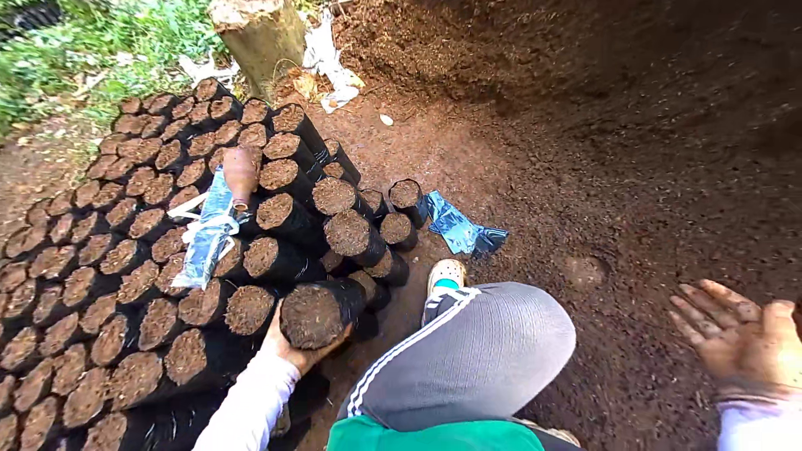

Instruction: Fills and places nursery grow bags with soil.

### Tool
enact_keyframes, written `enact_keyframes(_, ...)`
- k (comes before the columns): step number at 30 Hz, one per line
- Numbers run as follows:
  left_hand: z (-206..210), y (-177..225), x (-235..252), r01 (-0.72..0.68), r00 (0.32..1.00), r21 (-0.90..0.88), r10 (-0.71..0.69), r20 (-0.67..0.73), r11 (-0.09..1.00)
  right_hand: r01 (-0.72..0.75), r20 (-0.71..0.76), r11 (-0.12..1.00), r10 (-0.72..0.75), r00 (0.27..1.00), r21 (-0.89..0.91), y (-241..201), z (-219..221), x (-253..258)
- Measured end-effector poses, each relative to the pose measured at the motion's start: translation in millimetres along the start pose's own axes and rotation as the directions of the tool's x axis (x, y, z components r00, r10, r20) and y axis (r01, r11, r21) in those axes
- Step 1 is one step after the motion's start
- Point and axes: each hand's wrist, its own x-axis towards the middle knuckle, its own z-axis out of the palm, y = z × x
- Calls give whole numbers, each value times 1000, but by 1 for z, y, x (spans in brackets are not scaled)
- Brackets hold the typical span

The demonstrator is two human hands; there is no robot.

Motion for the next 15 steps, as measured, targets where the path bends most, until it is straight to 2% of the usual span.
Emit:
enact_keyframes(3,13,18,13,21,996,-17,-23,-90,1000,0,7,999,0,1000,-35,0,3,-9)
enact_keyframes(8,24,25,73,62,994,53,-56,-98,997,-37,2,996,37,999,-76,12,7,-15)
enact_keyframes(10,24,23,94,36,991,49,-29,-130,998,-74,-6,993,73,997,-93,22,10,-16)
enact_keyframes(15,21,26,97,40,985,92,-24,-172,995,-144,-6,978,145,989,-154,38,16,-10)
